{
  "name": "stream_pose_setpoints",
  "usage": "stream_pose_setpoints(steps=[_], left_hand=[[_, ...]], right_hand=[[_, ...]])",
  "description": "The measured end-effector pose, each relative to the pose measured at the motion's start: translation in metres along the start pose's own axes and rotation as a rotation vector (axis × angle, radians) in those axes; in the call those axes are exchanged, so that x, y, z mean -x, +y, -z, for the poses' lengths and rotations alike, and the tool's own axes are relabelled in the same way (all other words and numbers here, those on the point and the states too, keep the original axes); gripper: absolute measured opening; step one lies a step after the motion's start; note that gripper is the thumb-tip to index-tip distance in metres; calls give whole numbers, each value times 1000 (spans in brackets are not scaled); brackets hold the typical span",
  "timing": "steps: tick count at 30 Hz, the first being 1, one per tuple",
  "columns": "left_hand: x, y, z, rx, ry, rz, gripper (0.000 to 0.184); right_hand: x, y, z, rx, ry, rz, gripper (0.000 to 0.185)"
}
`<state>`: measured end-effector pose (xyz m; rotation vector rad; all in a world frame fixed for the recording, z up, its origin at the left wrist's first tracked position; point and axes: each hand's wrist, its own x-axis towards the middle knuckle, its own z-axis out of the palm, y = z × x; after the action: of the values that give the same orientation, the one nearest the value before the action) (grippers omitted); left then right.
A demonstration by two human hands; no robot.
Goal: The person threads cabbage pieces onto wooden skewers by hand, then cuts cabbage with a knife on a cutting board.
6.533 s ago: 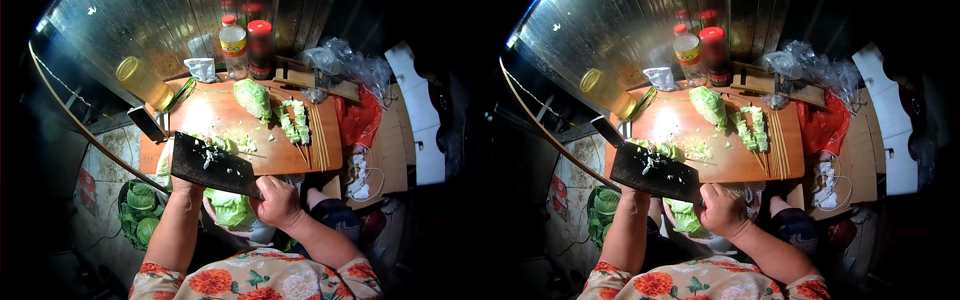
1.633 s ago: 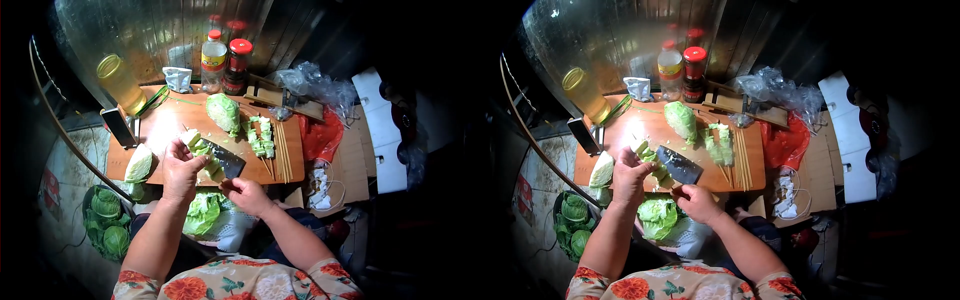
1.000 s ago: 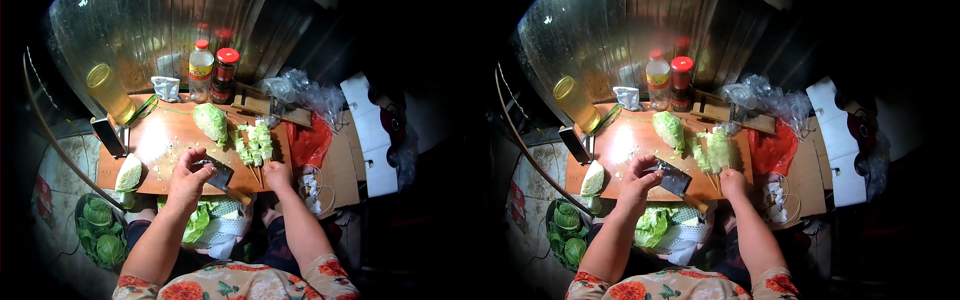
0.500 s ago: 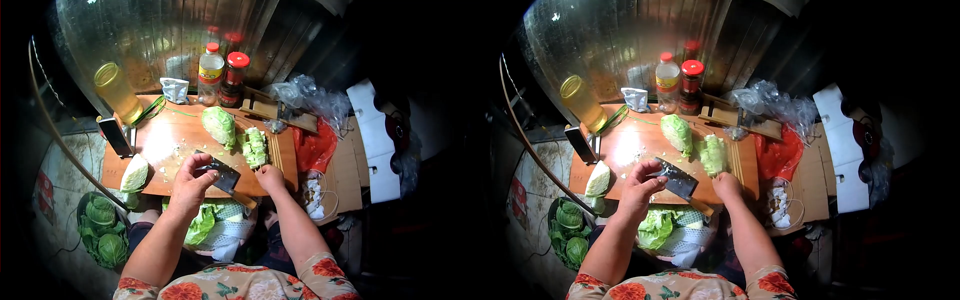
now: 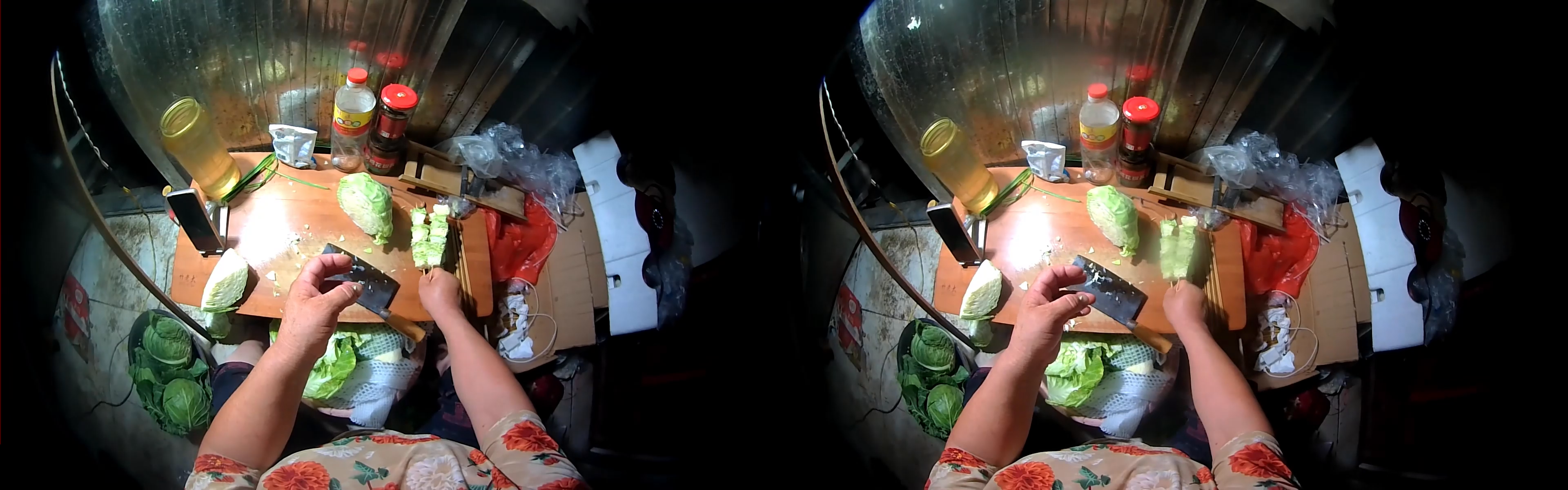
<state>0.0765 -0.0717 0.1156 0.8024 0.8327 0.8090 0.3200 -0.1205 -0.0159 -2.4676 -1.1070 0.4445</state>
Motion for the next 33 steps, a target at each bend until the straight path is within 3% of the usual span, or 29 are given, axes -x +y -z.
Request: stream_pose_setpoints(steps=[17,19,24,27,33], left_hand=[[2,1,-2,-43,-20,11,33],[1,1,-2,-25,-23,13,33],[1,1,-4,-7,-32,22,32],[1,-2,-4,-1,-37,17,31],[3,3,-3,27,-38,32,31]], right_hand=[[-17,18,19,132,24,5,20],[-16,17,23,121,112,131,20],[-3,1,18,122,109,200,18],[-1,2,1,107,97,351,20],[-7,20,-14,106,42,209,20]])
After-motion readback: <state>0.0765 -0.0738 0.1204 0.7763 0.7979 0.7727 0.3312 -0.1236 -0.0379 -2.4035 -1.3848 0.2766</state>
